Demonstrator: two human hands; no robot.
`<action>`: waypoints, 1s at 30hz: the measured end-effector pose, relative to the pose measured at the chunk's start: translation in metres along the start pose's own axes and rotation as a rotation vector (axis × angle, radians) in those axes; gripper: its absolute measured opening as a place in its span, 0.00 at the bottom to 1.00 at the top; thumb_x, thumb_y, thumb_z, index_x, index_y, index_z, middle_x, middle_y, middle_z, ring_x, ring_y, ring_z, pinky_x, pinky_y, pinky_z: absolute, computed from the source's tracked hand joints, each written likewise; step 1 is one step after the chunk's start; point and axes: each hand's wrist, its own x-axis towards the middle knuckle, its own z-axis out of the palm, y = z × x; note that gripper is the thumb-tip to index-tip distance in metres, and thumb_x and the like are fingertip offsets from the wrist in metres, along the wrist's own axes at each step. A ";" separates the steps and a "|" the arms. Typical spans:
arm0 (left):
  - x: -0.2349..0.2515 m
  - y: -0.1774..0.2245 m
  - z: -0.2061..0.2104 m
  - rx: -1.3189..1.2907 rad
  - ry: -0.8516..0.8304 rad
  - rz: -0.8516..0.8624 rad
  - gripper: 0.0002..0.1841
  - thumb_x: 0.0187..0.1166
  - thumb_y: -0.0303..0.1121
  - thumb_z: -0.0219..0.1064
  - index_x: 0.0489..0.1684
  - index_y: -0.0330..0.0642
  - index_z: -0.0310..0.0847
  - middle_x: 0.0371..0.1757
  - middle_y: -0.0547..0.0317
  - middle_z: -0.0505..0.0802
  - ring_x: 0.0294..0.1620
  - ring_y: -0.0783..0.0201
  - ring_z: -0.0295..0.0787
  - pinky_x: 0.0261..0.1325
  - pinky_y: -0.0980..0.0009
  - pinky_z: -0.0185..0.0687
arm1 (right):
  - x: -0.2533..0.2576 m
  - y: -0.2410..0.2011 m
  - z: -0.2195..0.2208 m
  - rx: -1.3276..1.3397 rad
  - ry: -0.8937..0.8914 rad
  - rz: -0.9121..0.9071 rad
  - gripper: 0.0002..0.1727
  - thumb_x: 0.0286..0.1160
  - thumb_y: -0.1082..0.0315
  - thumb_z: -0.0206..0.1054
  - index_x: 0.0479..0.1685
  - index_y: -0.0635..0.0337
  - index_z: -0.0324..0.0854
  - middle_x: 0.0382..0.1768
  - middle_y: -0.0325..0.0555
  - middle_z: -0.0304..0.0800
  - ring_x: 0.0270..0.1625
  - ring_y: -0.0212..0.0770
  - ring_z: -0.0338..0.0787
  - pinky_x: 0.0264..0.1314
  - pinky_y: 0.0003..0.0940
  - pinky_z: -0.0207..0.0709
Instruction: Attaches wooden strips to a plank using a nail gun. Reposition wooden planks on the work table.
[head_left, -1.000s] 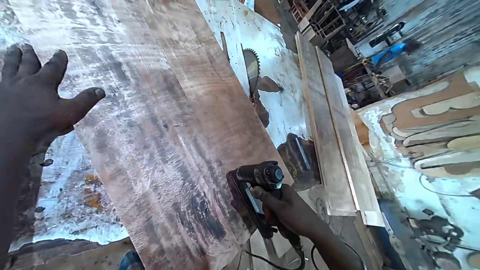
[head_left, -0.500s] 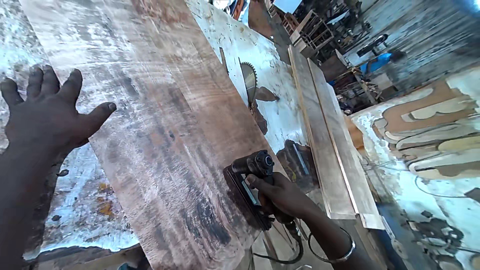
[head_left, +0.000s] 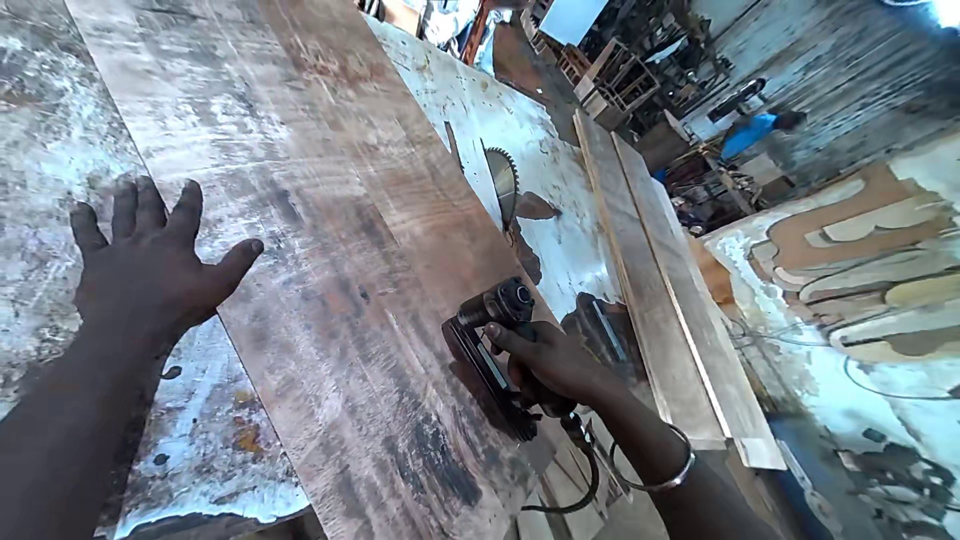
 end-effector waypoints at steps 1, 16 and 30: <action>0.000 0.001 0.000 0.001 0.000 -0.003 0.61 0.62 0.87 0.38 0.95 0.53 0.51 0.94 0.37 0.57 0.95 0.35 0.41 0.88 0.25 0.28 | 0.002 -0.004 0.000 -0.005 0.003 0.001 0.35 0.83 0.33 0.56 0.43 0.61 0.83 0.19 0.46 0.85 0.17 0.39 0.85 0.24 0.33 0.83; 0.002 0.001 0.002 0.020 0.015 -0.033 0.61 0.60 0.88 0.38 0.95 0.56 0.52 0.94 0.40 0.57 0.96 0.40 0.42 0.90 0.29 0.28 | 0.031 -0.038 0.001 -0.044 0.019 -0.033 0.37 0.82 0.30 0.54 0.49 0.60 0.84 0.19 0.45 0.85 0.17 0.38 0.85 0.23 0.33 0.83; 0.002 0.002 0.000 0.007 0.025 -0.018 0.60 0.62 0.86 0.39 0.95 0.54 0.53 0.94 0.38 0.57 0.96 0.39 0.42 0.90 0.28 0.27 | 0.063 -0.077 0.004 -0.055 0.050 -0.052 0.40 0.79 0.27 0.54 0.47 0.60 0.85 0.20 0.49 0.87 0.17 0.43 0.86 0.21 0.39 0.85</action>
